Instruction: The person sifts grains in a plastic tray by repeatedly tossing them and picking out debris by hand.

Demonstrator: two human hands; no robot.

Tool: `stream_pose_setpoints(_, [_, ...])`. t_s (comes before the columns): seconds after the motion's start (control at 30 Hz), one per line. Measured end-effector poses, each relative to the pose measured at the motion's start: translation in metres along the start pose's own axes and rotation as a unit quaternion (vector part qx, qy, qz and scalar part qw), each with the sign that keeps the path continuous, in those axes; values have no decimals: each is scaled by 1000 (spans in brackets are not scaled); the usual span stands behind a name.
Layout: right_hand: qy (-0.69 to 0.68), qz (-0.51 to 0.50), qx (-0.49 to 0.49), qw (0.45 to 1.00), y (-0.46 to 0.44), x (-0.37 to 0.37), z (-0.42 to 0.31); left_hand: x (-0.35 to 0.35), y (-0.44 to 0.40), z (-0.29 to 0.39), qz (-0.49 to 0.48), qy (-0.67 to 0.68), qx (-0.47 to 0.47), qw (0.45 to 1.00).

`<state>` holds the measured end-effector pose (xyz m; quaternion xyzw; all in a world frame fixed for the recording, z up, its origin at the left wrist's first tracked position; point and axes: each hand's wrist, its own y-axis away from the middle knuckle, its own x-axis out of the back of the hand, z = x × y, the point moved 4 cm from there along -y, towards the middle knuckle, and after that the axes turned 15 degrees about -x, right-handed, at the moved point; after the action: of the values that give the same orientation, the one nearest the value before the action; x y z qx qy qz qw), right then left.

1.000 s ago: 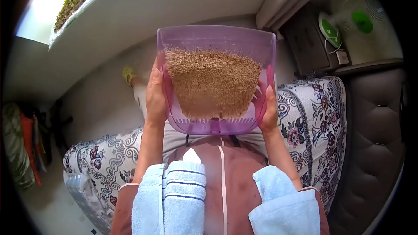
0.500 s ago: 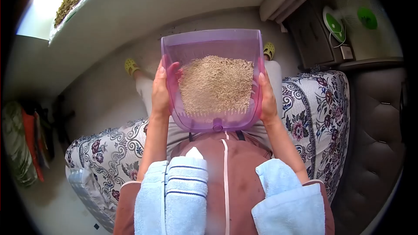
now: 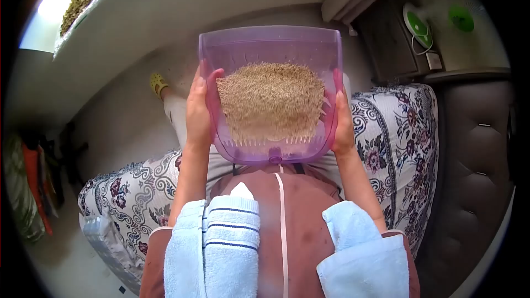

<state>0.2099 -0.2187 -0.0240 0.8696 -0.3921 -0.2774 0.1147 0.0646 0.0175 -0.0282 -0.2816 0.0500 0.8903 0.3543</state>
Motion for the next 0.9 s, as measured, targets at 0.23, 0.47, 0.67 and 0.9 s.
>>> stream_pose_setpoints(0.23, [19,11,-11,1000,9,-27,-61,-22,-19,34,11,-28,-23,999])
stream_pose_setpoints(0.47, [26,-8,61,998,-8,0,-17,-26,-24,21,-32,-2,-73,997])
stream_pose_setpoints(0.67, [-28,30,-39,998,-10,-1,-19,-25,-12,12,11,-57,46,997])
stream_pose_setpoints(0.9, [-22,-29,140,989,-8,-18,-49,-44,-27,57,-74,24,-111,991])
